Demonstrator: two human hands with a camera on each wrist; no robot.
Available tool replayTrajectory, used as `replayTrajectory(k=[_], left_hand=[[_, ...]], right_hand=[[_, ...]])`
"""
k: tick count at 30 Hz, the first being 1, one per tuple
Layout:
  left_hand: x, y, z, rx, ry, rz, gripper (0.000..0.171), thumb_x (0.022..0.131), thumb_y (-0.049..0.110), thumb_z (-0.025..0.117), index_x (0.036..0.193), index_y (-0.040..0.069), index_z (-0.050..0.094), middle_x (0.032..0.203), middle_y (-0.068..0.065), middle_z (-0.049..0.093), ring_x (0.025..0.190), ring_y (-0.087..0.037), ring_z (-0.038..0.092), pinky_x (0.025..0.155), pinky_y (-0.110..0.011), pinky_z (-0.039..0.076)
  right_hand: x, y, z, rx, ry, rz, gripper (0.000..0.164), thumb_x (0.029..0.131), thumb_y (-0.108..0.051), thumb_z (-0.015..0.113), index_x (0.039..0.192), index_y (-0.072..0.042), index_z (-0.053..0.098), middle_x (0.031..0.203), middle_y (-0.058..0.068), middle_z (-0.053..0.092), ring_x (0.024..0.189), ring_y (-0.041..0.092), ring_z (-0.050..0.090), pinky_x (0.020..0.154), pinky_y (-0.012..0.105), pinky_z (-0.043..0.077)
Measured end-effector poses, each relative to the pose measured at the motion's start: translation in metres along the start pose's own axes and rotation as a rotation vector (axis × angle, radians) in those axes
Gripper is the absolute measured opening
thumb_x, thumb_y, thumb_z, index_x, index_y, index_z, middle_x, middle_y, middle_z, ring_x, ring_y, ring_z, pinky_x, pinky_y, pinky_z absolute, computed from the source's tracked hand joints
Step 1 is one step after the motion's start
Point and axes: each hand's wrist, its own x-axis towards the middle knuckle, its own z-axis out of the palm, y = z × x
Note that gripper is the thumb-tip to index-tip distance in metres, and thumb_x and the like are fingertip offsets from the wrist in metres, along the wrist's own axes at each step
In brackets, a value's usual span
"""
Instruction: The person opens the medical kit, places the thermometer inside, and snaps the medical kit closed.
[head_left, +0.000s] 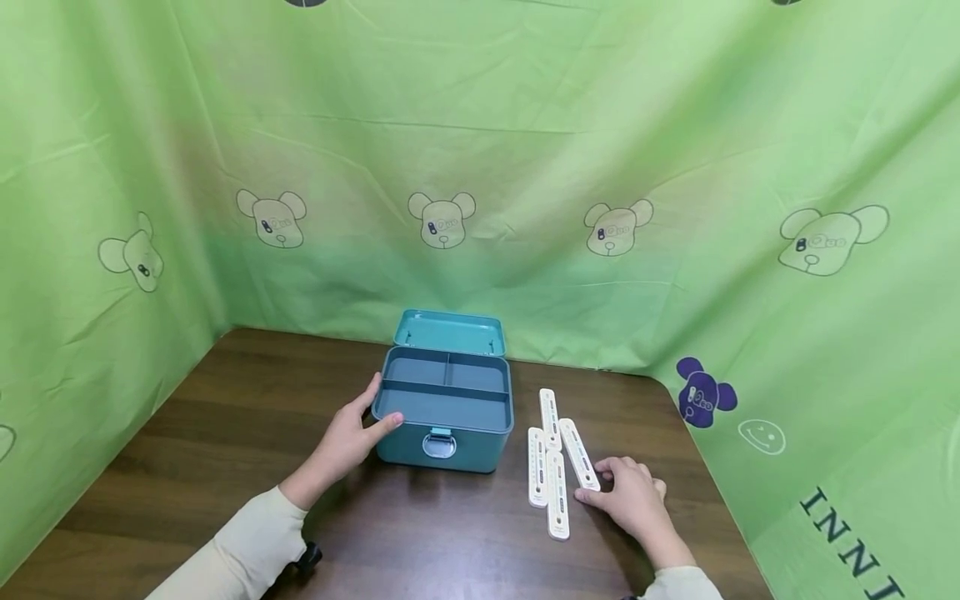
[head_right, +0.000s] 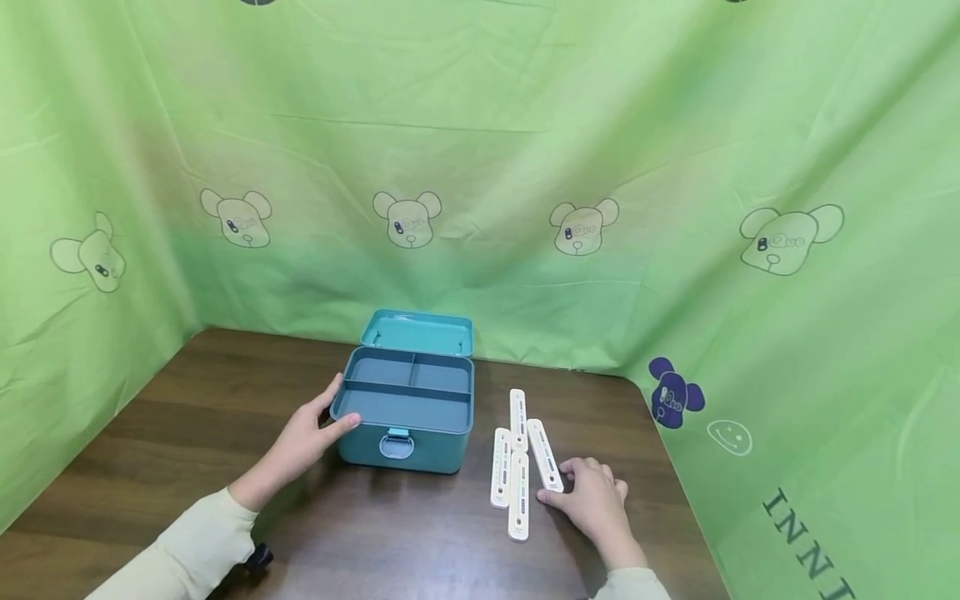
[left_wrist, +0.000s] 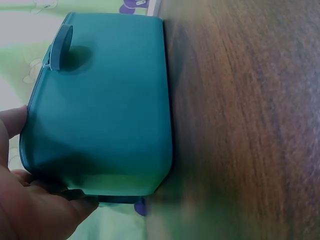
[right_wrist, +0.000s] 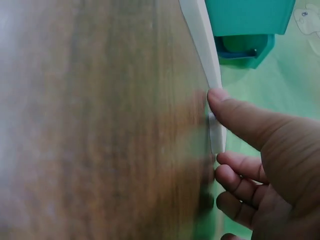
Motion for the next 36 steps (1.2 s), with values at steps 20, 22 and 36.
replayTrajectory(k=[20,22,36], left_hand=[[0.002,0.000,0.001,-0.014,0.005,-0.011,0.094,0.096,0.048,0.070,0.164,0.010,0.019,0.168,-0.014,0.026,0.155,-0.034,0.023,0.124,-0.055,0.023],[0.002,-0.001,0.001,-0.019,0.007,-0.010,0.094,0.095,0.048,0.071,0.164,0.010,0.019,0.168,-0.014,0.026,0.155,-0.034,0.024,0.124,-0.054,0.024],[0.001,-0.001,0.002,-0.050,0.012,-0.006,0.092,0.096,0.043,0.071,0.164,0.009,0.020,0.167,-0.016,0.027,0.153,-0.034,0.027,0.122,-0.051,0.028]], right_hand=[[0.003,0.015,-0.020,0.107,0.053,0.154,0.032,0.077,-0.023,0.078,0.104,-0.006,0.074,0.092,0.007,0.075,0.089,0.034,0.065,0.075,0.051,0.039],[0.004,0.020,-0.022,0.124,0.070,0.166,0.034,0.079,-0.023,0.077,0.107,-0.006,0.073,0.096,0.010,0.075,0.093,0.036,0.065,0.076,0.053,0.039],[0.023,0.035,-0.041,0.234,0.178,-0.101,0.027,0.085,-0.014,0.080,0.110,-0.006,0.074,0.102,0.009,0.067,0.098,0.025,0.056,0.084,0.038,0.041]])
